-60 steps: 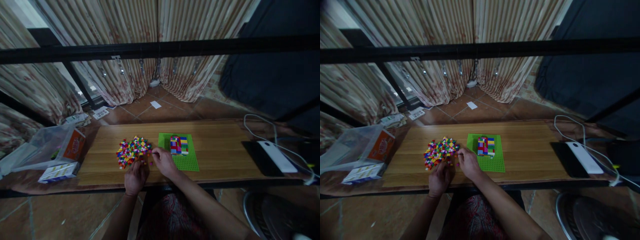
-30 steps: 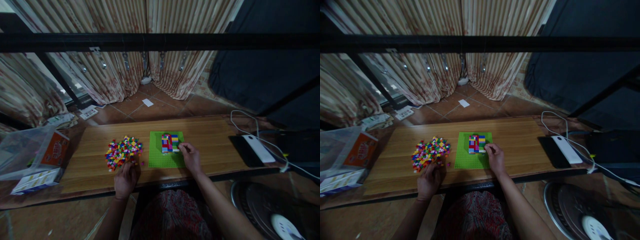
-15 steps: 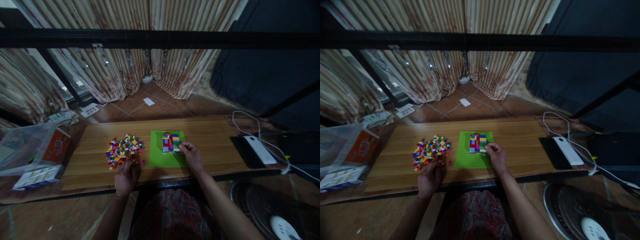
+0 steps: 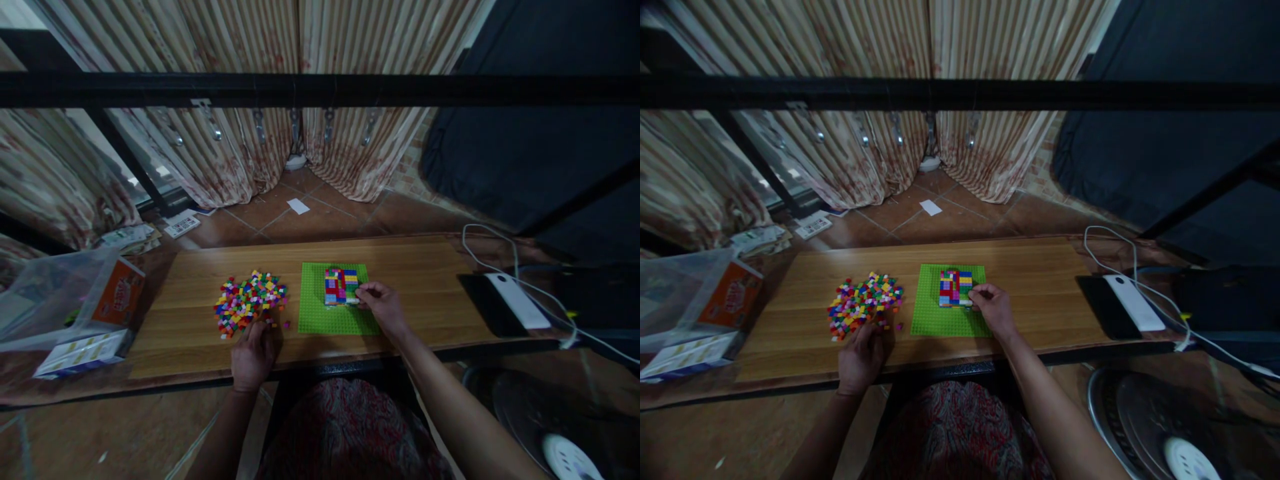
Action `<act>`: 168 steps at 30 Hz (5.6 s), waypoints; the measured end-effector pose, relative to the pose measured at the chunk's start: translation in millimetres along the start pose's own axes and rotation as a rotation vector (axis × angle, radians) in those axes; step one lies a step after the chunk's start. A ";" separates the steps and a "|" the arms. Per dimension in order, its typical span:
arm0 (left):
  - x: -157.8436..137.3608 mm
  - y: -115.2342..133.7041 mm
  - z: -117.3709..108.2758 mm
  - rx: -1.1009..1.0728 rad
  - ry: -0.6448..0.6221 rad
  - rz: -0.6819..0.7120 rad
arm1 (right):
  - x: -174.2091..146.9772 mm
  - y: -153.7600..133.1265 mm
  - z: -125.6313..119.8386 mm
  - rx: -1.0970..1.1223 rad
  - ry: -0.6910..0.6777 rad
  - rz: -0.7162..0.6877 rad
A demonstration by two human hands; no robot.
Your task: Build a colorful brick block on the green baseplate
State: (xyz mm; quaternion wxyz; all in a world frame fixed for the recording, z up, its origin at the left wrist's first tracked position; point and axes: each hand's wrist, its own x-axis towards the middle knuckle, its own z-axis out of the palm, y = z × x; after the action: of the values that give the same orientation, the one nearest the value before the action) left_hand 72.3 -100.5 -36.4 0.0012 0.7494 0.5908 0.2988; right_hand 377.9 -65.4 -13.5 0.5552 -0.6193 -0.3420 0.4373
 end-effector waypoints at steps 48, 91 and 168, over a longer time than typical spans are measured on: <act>-7.6 5.7 0.1 -0.112 -0.086 -0.085 | -1.2 9.9 155.6 -0.967 -0.464 -0.674; -1.0 1.9 -1.5 -0.059 -0.039 -0.024 | -63.1 -10.3 16.1 -0.457 -0.166 -0.365; 0.7 2.0 -1.3 -0.025 -0.010 -0.013 | -14.9 -7.0 -16.2 0.254 -0.078 0.231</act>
State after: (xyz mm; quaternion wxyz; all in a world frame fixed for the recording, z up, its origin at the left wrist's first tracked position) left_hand 73.5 -100.9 -34.3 0.0151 0.7470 0.5919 0.3025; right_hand 387.6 -84.2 -4.2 0.5614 -0.5619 -0.2317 0.5617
